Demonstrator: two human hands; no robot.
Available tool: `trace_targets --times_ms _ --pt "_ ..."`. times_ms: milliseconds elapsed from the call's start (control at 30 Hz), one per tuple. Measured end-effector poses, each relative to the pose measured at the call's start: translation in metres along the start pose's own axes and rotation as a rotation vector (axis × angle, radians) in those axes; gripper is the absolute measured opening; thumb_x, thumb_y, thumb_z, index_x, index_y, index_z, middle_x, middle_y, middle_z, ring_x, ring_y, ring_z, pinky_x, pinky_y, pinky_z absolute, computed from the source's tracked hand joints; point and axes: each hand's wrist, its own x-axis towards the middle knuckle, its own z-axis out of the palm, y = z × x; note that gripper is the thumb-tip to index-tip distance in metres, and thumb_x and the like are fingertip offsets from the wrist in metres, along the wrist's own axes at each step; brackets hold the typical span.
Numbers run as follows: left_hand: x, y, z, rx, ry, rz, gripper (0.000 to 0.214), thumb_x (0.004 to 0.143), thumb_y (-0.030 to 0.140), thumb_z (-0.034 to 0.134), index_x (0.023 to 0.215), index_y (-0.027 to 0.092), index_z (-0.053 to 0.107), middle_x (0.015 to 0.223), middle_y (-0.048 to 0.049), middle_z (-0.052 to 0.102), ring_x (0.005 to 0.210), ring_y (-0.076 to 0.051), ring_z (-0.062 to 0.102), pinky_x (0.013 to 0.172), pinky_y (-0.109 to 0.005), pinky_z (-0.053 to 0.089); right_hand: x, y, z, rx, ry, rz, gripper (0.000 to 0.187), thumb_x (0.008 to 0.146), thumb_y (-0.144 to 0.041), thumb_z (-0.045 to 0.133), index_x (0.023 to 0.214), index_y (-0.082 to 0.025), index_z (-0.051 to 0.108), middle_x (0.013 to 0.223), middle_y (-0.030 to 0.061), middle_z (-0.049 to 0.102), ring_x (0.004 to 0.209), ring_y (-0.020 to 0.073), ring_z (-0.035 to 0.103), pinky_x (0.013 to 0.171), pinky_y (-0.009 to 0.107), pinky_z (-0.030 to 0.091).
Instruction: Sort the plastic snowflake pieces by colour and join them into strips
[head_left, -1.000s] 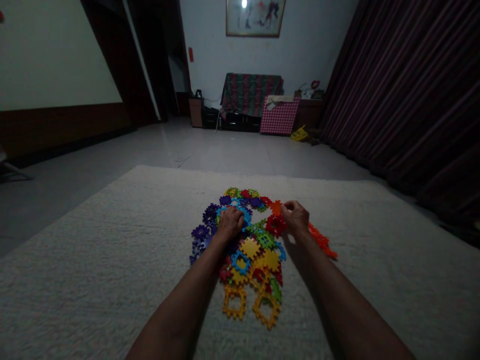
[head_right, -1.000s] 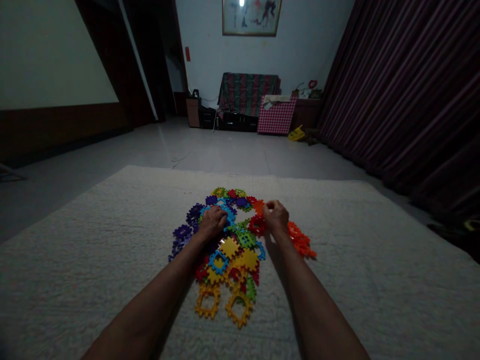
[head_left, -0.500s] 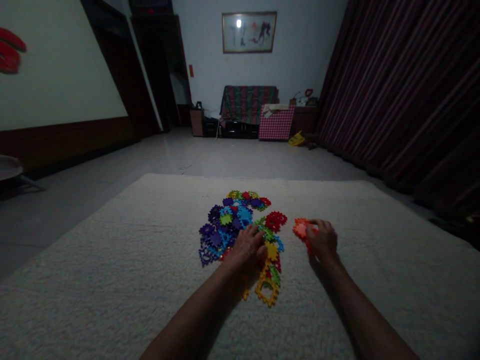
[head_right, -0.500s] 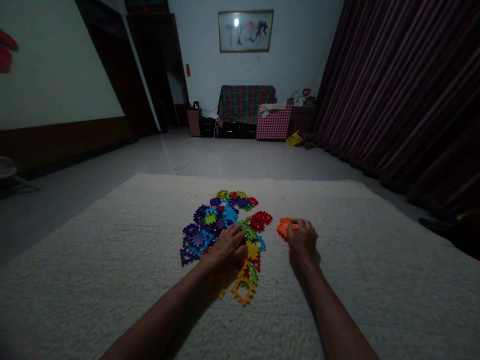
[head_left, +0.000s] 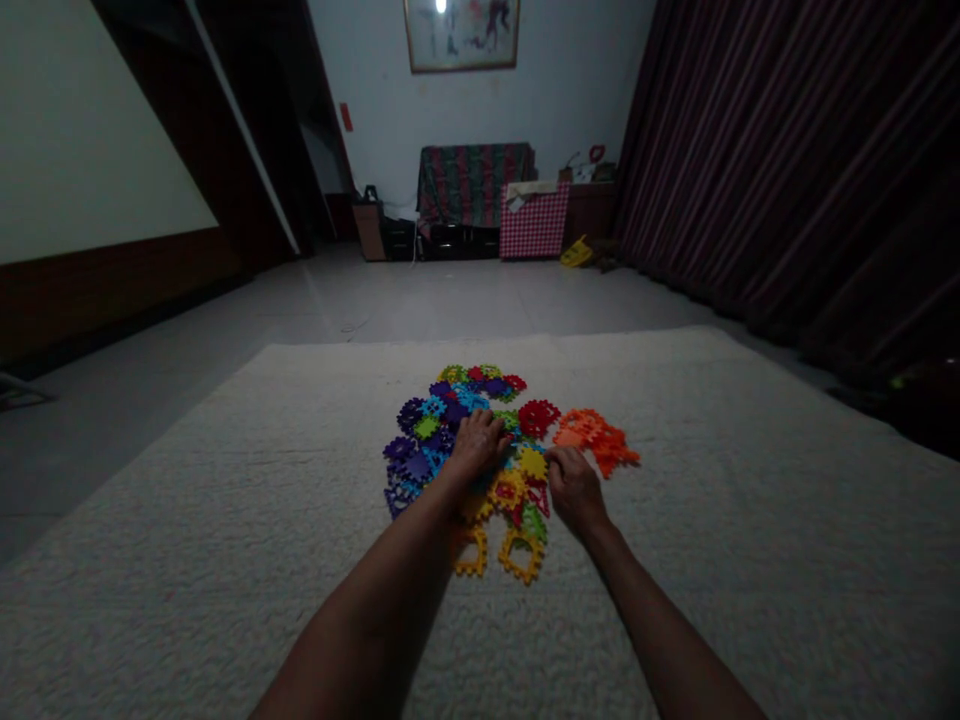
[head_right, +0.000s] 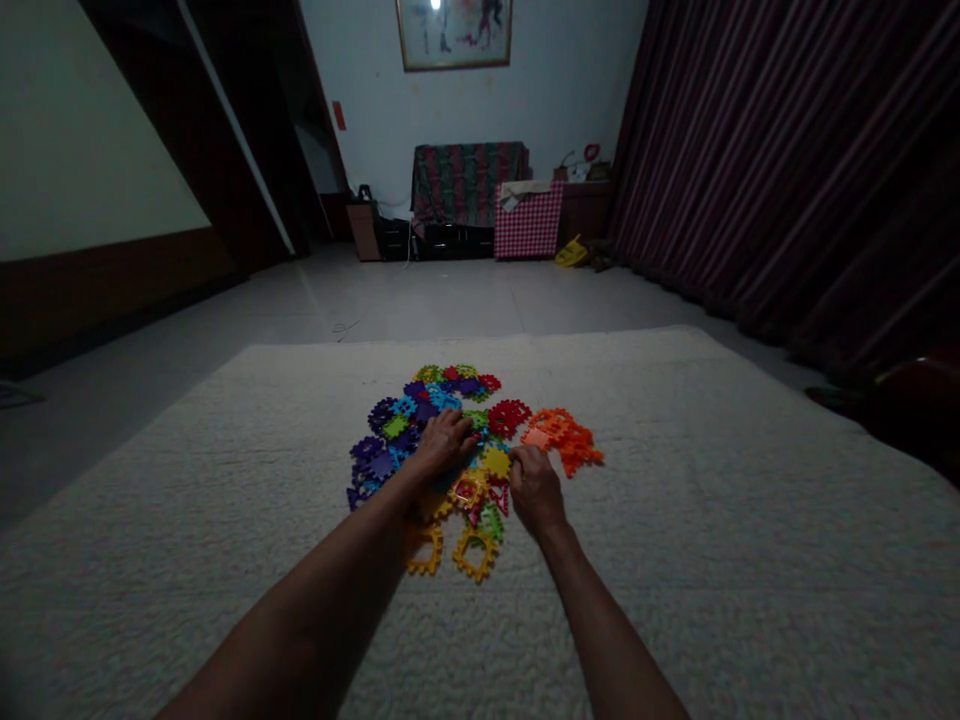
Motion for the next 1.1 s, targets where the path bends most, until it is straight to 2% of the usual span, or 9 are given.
trace_targets --times_ms 100,200,300,400,533,633,867,1100 --pt "0.015 -0.008 0.001 -0.031 0.016 -0.018 0.028 0.094 0.038 0.05 0.112 0.021 0.063 0.119 -0.0106 0.06 0.119 -0.026 0.049 0.096 -0.041 0.045 0.0 -0.002 0.0 -0.008 -0.025 -0.002 0.021 0.087 -0.012 0.041 0.089 -0.02 0.061 0.091 0.0073 0.064 0.088 0.021 0.059 0.081 0.032 0.046" --pt "0.021 -0.016 0.003 -0.127 0.121 -0.062 0.028 0.093 0.026 0.05 0.117 0.018 0.062 0.122 -0.0115 0.061 0.117 -0.023 0.054 0.099 -0.037 0.045 0.0 -0.004 0.0 -0.026 -0.043 -0.012 0.021 0.087 -0.012 0.041 0.089 -0.02 0.061 0.09 0.0077 0.064 0.088 0.0213 0.058 0.081 0.032 0.045" --pt "0.011 -0.024 0.002 -0.224 0.262 -0.115 0.03 0.092 0.019 0.049 0.119 0.016 0.061 0.121 -0.0113 0.063 0.113 -0.021 0.058 0.103 -0.035 0.045 0.001 -0.005 -0.001 -0.042 -0.046 -0.007 0.022 0.085 -0.011 0.042 0.09 -0.02 0.061 0.09 0.0075 0.065 0.088 0.0216 0.058 0.081 0.032 0.044" --pt "-0.014 -0.031 -0.001 -0.275 0.33 -0.133 0.026 0.091 0.019 0.048 0.11 0.018 0.065 0.113 -0.0091 0.066 0.109 -0.02 0.06 0.101 -0.034 0.047 0.001 -0.006 -0.002 -0.049 -0.047 0.005 0.022 0.083 -0.01 0.043 0.09 -0.021 0.062 0.089 0.0073 0.065 0.087 0.0217 0.058 0.08 0.032 0.044" --pt "-0.053 -0.037 -0.004 -0.258 0.314 -0.123 0.023 0.09 0.02 0.049 0.106 0.019 0.067 0.112 -0.0083 0.067 0.106 -0.019 0.062 0.099 -0.034 0.049 0.001 -0.008 -0.003 -0.056 -0.044 -0.018 0.023 0.083 -0.01 0.043 0.089 -0.02 0.062 0.088 0.0076 0.065 0.087 0.0219 0.057 0.08 0.032 0.044" --pt "-0.07 -0.038 -0.001 -0.221 0.289 -0.117 0.023 0.091 0.022 0.05 0.105 0.02 0.068 0.112 -0.0082 0.067 0.108 -0.02 0.061 0.1 -0.035 0.049 0.001 -0.008 -0.002 -0.062 -0.043 -0.039 0.023 0.082 -0.009 0.042 0.09 -0.02 0.062 0.088 0.0079 0.065 0.087 0.0222 0.057 0.08 0.032 0.044" --pt "-0.075 -0.029 0.006 -0.188 0.265 -0.152 0.026 0.093 0.022 0.048 0.106 0.017 0.07 0.116 -0.0098 0.067 0.114 -0.021 0.058 0.101 -0.039 0.046 0.001 -0.012 -0.004 -0.068 -0.063 -0.084 0.02 0.085 -0.014 0.043 0.087 -0.018 0.062 0.087 0.0079 0.064 0.083 0.0213 0.057 0.078 0.032 0.043" --pt "-0.076 -0.021 0.005 -0.186 0.217 -0.172 0.029 0.095 0.021 0.045 0.115 0.02 0.067 0.131 -0.0085 0.063 0.126 -0.022 0.052 0.105 -0.043 0.041 0.002 -0.014 -0.005 -0.068 -0.073 -0.097 0.017 0.087 -0.016 0.043 0.089 -0.019 0.06 0.087 0.0074 0.065 0.083 0.0212 0.058 0.08 0.032 0.043"
